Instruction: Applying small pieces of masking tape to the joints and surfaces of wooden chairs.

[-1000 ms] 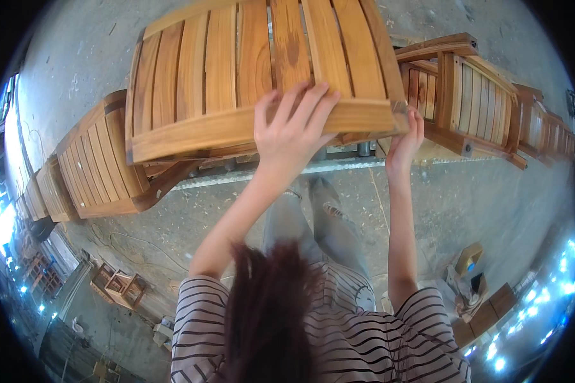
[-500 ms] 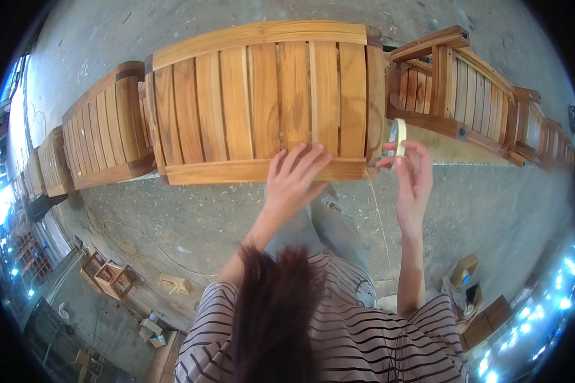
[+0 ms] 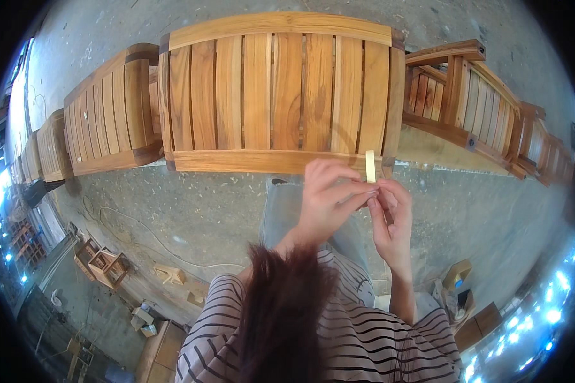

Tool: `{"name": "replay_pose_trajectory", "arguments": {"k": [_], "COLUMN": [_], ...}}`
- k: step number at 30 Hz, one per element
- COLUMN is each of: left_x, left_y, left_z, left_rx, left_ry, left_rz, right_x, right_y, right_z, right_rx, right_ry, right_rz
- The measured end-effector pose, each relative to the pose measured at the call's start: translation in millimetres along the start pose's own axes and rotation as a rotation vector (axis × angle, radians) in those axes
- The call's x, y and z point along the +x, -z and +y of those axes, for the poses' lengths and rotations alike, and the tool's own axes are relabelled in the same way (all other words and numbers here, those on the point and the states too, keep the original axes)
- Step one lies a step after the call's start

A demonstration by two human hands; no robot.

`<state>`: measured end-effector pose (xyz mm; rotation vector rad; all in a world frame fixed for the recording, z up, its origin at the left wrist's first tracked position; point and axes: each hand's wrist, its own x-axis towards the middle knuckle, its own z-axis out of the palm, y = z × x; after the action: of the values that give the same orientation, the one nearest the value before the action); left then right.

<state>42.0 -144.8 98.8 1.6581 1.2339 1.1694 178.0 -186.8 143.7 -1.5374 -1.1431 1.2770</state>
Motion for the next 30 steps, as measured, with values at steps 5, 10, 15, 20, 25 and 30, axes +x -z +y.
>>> {"name": "replay_pose_trajectory", "arguments": {"k": [5,10,15,20,25,30], "left_x": [1.1,12.1,26.0,59.3,110.8,116.4], "left_y": [8.6,25.2,32.5,32.7,54.6,28.4], "left_z": [2.6,-5.7,-11.5,-10.9,-75.8,-108.8], "left_rx": [-0.058,0.018,0.044,-0.241,0.131,0.573], "left_ry": [-0.007,0.064,0.162,0.318,0.125,0.036], "left_rz": [0.042,0.126,0.22,0.402,0.342,-0.074], "right_x": [10.3,29.2,35.1,33.0,14.1,13.6], "right_y": [-16.9,-31.7,-62.6,-66.6,-54.8,-31.2], "right_z": [-1.6,-6.3,-10.6,-10.1,-6.7,0.2], "right_rx": [-0.016,-0.154,-0.176,-0.201,0.011,0.007], "right_ry": [-0.03,-0.103,-0.078,-0.039,0.019,0.012], "right_rz": [0.095,0.007,0.156,0.254,0.249,0.337]}}
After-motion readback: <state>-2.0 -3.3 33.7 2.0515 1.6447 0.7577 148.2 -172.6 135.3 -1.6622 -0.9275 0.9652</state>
